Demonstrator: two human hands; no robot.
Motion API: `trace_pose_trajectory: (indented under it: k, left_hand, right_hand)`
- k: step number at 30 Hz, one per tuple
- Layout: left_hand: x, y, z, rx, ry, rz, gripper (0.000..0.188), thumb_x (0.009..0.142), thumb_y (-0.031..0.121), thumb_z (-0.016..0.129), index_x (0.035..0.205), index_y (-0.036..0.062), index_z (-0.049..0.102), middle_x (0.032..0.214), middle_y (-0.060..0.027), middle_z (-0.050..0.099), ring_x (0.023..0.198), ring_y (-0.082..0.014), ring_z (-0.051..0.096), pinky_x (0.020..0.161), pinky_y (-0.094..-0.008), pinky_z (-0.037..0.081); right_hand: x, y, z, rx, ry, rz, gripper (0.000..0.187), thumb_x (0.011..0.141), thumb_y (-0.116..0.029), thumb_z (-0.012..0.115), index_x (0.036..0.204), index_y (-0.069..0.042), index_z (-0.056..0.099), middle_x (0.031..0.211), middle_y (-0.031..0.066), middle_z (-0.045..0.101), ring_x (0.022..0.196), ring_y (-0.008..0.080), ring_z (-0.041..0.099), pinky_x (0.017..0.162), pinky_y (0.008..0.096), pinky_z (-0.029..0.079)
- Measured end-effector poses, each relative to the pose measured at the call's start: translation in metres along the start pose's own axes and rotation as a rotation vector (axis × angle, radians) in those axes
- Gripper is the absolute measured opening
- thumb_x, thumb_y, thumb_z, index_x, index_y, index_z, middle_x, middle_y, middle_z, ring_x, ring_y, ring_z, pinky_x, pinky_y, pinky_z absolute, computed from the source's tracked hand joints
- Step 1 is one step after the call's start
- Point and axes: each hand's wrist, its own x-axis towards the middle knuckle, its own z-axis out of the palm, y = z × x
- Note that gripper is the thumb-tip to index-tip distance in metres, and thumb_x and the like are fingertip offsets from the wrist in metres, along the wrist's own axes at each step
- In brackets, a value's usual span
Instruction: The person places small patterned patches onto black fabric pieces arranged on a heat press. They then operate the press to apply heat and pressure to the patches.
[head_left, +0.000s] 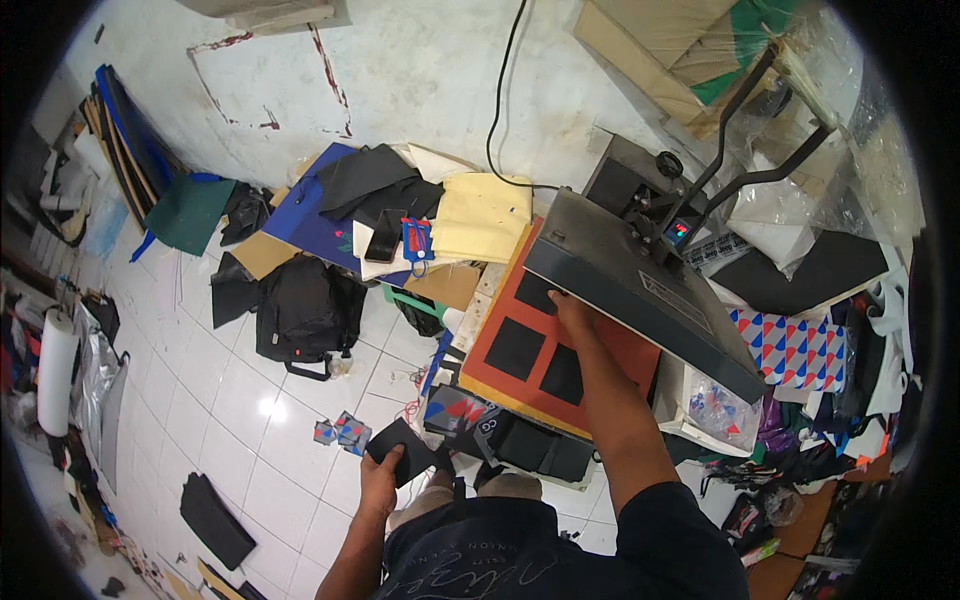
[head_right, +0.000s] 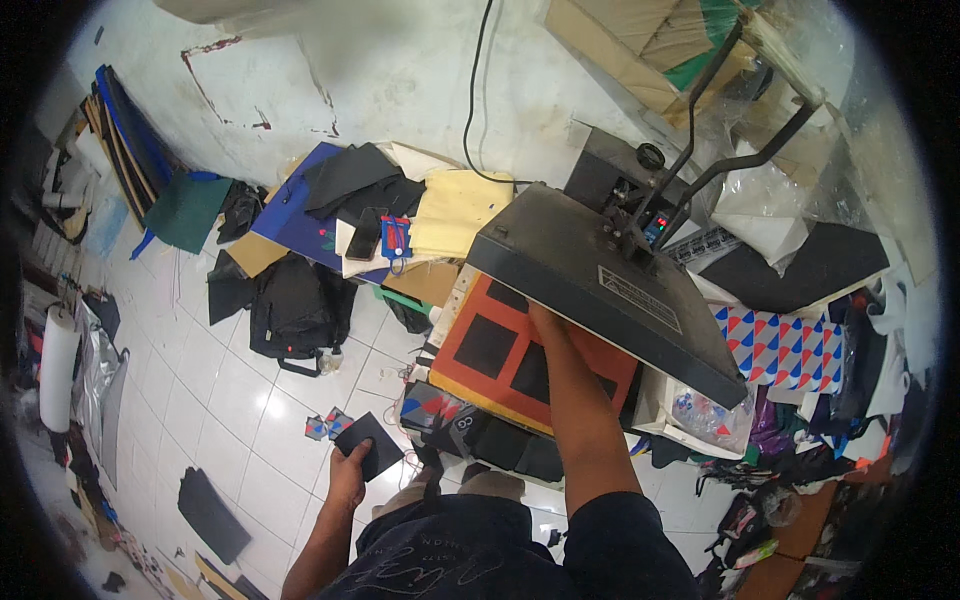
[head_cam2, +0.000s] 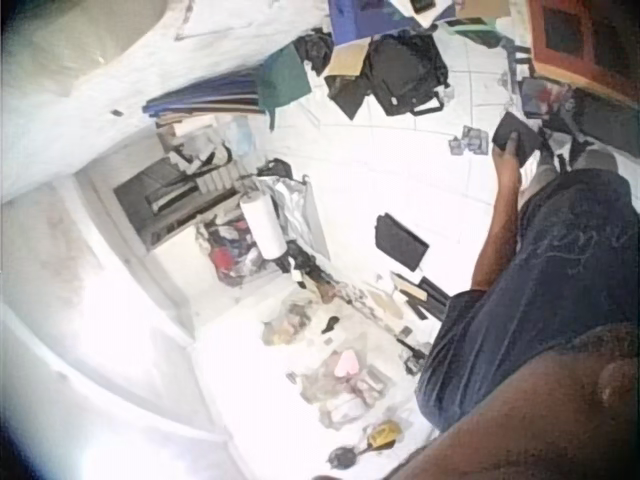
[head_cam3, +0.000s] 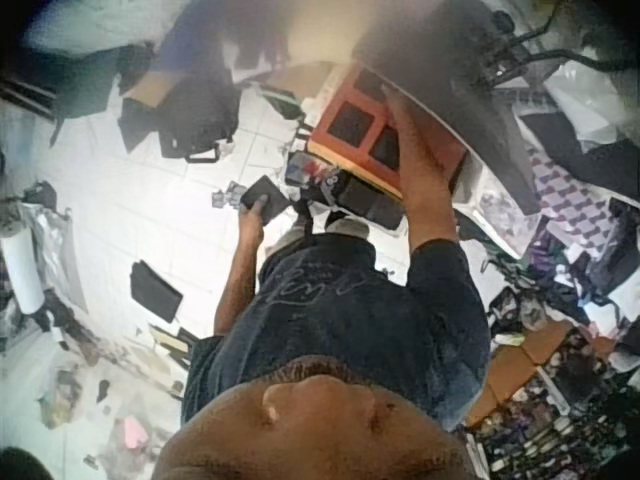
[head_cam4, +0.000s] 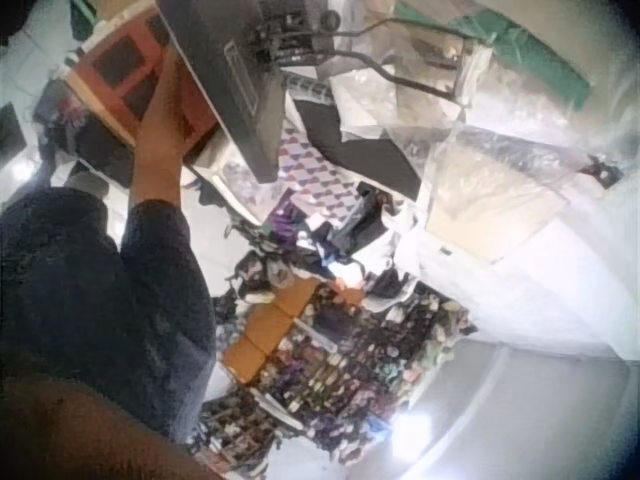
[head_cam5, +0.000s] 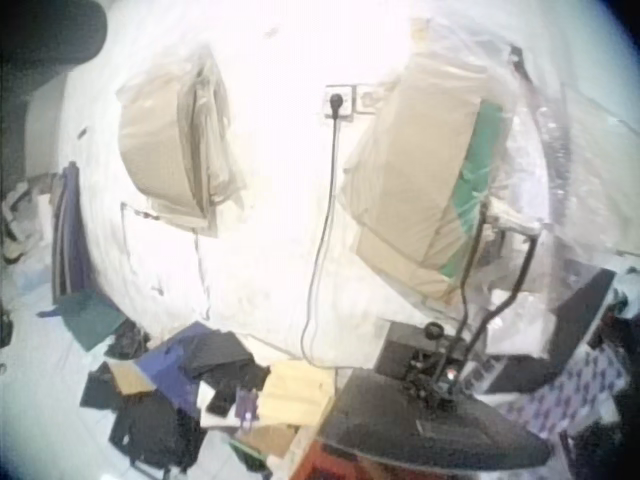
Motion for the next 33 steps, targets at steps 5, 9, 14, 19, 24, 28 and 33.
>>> trace_pose_trajectory:
  k: [5, 9, 14, 19, 24, 28, 33]
  left_hand:
    - [-0.001, 0.018, 0.019, 0.064, -0.03, -0.001, 0.027, 0.081, 0.006, 0.064, 0.107, -0.0011, 0.059, 0.1, -0.0099, 0.064, 0.087, -0.0188, 0.063, 0.078, -0.0309, 0.05]
    - [-0.002, 0.023, 0.037, 0.149, -0.138, 0.053, 0.029, 0.084, 0.005, 0.062, 0.112, -0.0031, 0.058, 0.101, -0.0095, 0.065, 0.087, -0.0176, 0.063, 0.075, -0.0295, 0.051]
    - [-0.01, 0.03, 0.087, 0.067, -0.258, 0.04, 0.023, 0.088, 0.007, 0.062, 0.11, -0.0012, 0.06, 0.098, -0.0075, 0.066, 0.085, -0.0147, 0.063, 0.076, -0.027, 0.051]
    - [-0.016, 0.012, 0.105, 0.139, -0.366, 0.047, 0.02, 0.091, 0.009, 0.059, 0.109, 0.0011, 0.06, 0.097, -0.006, 0.066, 0.084, -0.0125, 0.062, 0.073, -0.027, 0.052]
    - [-0.029, -0.006, 0.104, 0.076, -0.262, -0.021, 0.02, 0.094, 0.012, 0.056, 0.11, 0.0008, 0.057, 0.099, -0.0084, 0.064, 0.081, -0.0151, 0.063, 0.071, -0.0277, 0.053]
    - [-0.031, -0.026, 0.067, 0.162, -0.204, 0.05, 0.025, 0.094, 0.021, 0.058, 0.111, 0.0027, 0.054, 0.103, -0.0133, 0.063, 0.087, -0.0223, 0.064, 0.074, -0.0341, 0.054]
    - [-0.032, -0.061, 0.014, 0.373, -0.117, 0.055, 0.026, 0.092, 0.019, 0.058, 0.11, 0.0007, 0.055, 0.099, -0.0129, 0.064, 0.085, -0.0216, 0.065, 0.072, -0.031, 0.053]
  right_hand:
    - [-0.017, -0.048, -0.047, -0.136, 0.193, -0.152, 0.039, 0.082, -0.035, 0.069, 0.106, -0.005, 0.064, 0.107, 0.0147, 0.063, 0.096, 0.0303, 0.061, 0.08, 0.0421, 0.048]
    - [-0.058, -0.09, -0.093, 0.445, -0.168, 0.09, 0.036, 0.085, -0.032, 0.069, 0.102, -0.001, 0.061, 0.092, 0.0091, 0.062, 0.081, 0.0175, 0.06, 0.071, 0.031, 0.049]
    - [-0.175, -0.12, -0.156, 0.905, -0.832, -0.017, 0.028, 0.083, -0.022, 0.074, 0.096, -0.002, 0.059, 0.079, 0.0001, 0.06, 0.07, 0.0063, 0.054, 0.062, 0.0242, 0.045]
    - [-0.221, -0.11, -0.167, 0.999, -0.908, 0.129, 0.021, 0.084, -0.02, 0.072, 0.084, -0.001, 0.062, 0.071, -0.0016, 0.057, 0.065, 0.0072, 0.052, 0.058, 0.0238, 0.043]
    - [-0.199, -0.074, -0.172, 0.899, -0.804, 0.071, 0.018, 0.088, -0.021, 0.067, 0.087, -0.002, 0.065, 0.072, -0.0008, 0.059, 0.061, 0.0077, 0.055, 0.057, 0.0239, 0.045]
    - [-0.126, -0.023, -0.169, 0.773, -0.466, 0.341, 0.029, 0.087, -0.03, 0.066, 0.096, -0.002, 0.064, 0.08, 0.0037, 0.061, 0.064, 0.0123, 0.056, 0.06, 0.0271, 0.046]
    - [-0.051, 0.102, -0.092, 0.544, -0.027, 0.12, 0.032, 0.087, -0.032, 0.066, 0.097, -0.002, 0.063, 0.081, 0.004, 0.062, 0.065, 0.0125, 0.054, 0.061, 0.0291, 0.044]
